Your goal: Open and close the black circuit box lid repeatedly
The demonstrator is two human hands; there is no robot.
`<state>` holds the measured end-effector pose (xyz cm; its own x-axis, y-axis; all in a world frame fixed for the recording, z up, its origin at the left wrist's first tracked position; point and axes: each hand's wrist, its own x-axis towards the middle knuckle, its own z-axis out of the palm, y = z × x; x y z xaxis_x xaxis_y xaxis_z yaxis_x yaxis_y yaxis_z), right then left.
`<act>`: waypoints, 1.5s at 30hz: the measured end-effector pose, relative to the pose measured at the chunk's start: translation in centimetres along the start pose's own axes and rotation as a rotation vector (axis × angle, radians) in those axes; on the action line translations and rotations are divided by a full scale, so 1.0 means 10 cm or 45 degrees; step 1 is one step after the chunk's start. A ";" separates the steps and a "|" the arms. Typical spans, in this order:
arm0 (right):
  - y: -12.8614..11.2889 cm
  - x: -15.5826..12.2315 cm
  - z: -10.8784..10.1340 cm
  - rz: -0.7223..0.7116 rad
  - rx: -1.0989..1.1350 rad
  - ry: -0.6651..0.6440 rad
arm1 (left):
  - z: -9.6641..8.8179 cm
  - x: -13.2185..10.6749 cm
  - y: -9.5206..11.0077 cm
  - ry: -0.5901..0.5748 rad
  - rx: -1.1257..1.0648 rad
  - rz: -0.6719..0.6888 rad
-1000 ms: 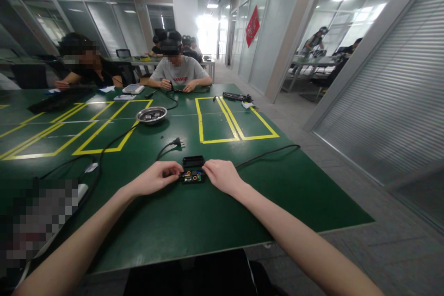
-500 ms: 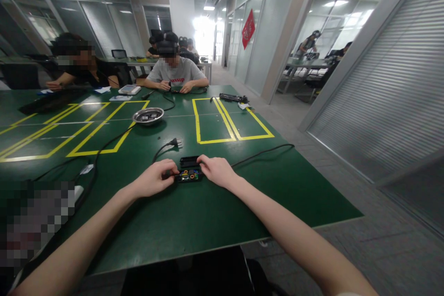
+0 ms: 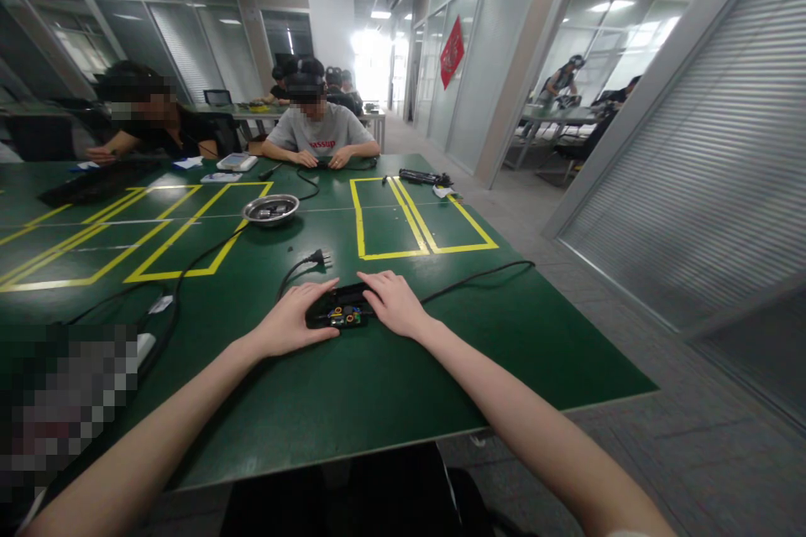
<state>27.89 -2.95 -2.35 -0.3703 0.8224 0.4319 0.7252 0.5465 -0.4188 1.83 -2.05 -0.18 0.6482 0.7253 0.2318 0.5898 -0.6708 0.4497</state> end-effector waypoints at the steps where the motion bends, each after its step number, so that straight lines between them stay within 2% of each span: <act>1: 0.02 0.00 0.01 0.013 0.048 -0.022 | 0.00 0.00 0.00 0.011 -0.024 -0.001; 8: -0.04 0.01 -0.02 0.110 0.499 -0.020 | -0.02 -0.01 0.05 0.047 -0.193 -0.001; 13: -0.14 0.01 -0.05 0.117 0.673 -0.025 | -0.04 -0.01 0.08 0.054 -0.267 -0.003; 16: -0.16 0.00 -0.03 0.149 0.704 -0.033 | -0.05 -0.01 0.11 0.039 -0.265 -0.009; 20: -0.16 -0.03 0.01 0.195 0.699 0.043 | -0.05 -0.02 0.11 0.012 -0.274 -0.048; 30: -0.17 -0.06 0.02 0.126 0.652 0.129 | -0.01 -0.02 0.10 0.049 -0.300 -0.037; 42: -0.17 -0.05 -0.02 0.161 0.782 0.047 | -0.03 -0.03 0.11 0.056 -0.310 0.006; 45: -0.16 -0.04 -0.03 0.123 0.781 0.018 | -0.03 -0.02 0.13 0.056 -0.335 0.016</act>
<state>27.04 -4.25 -1.58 -0.3087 0.8729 0.3777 0.2878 0.4642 -0.8376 2.27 -3.01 0.61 0.6299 0.7270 0.2732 0.4326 -0.6207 0.6540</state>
